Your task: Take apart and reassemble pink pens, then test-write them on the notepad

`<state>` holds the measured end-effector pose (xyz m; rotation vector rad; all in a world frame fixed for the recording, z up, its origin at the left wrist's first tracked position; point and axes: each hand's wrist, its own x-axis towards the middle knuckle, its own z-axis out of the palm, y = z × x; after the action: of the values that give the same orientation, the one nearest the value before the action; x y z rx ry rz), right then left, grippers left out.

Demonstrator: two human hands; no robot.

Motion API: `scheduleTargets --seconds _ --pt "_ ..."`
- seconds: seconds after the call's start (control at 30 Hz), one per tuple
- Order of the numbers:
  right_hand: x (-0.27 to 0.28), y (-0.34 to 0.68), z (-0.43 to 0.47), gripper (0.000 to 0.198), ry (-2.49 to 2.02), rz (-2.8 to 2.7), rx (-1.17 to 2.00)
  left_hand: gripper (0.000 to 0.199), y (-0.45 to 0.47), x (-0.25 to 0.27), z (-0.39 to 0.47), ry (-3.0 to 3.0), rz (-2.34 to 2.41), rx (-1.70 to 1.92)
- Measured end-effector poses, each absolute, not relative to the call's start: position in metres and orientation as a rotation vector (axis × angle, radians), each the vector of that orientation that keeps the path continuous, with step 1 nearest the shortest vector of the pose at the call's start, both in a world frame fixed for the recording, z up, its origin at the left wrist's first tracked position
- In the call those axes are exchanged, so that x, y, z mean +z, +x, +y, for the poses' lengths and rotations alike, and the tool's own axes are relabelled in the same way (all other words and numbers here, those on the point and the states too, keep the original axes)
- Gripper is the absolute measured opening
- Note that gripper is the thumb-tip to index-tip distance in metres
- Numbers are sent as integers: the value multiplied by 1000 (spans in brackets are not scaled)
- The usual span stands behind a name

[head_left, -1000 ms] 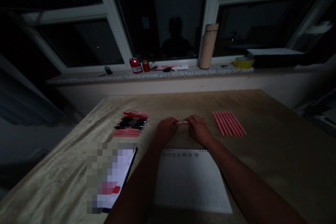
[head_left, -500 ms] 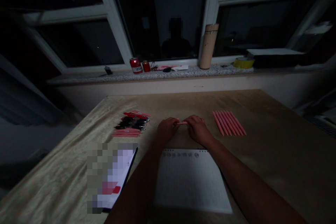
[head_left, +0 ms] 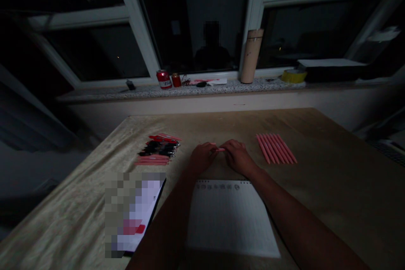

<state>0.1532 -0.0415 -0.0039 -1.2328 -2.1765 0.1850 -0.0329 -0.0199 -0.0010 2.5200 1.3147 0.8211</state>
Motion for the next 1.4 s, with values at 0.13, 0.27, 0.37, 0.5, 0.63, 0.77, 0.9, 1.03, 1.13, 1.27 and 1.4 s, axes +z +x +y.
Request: scheduleTargets --seconds 0.13,0.27,0.37,0.5,0.63,0.77,0.9,1.03,1.13,1.27,1.4 --pt "-4 153 -42 29 -1230 -2174 181 21 -32 -1 -20 2521 1326 824" --pt "-4 153 -42 29 -1227 -2177 171 21 -33 -1 -20 2528 1328 814" --pt "-3 153 -42 28 -1236 -2176 174 21 -33 -1 -20 2534 1323 812" --pt "-4 153 -42 27 -1235 -2178 172 22 -33 -1 -21 2528 1326 823" --pt "-5 153 -42 29 -1227 -2171 176 22 -33 -1 -21 2509 1326 835" --pt "-5 153 -42 31 -1231 -2163 182 22 -33 -1 -21 2511 1326 847" --pt "-3 153 -43 31 -1237 -2167 194 20 -33 0 -21 2512 1328 848" --pt "-2 153 -44 31 -1233 -2166 199 19 -32 1 -23 2506 1327 859" --pt "-2 153 -43 31 -1222 -2166 195 22 -32 3 -24 2499 1340 850" --pt "-2 153 -43 31 -1219 -2177 190 23 -32 4 -25 2510 1333 836" --pt "-2 153 -43 30 -1222 -2184 186 23 -32 4 -24 2498 1343 849"
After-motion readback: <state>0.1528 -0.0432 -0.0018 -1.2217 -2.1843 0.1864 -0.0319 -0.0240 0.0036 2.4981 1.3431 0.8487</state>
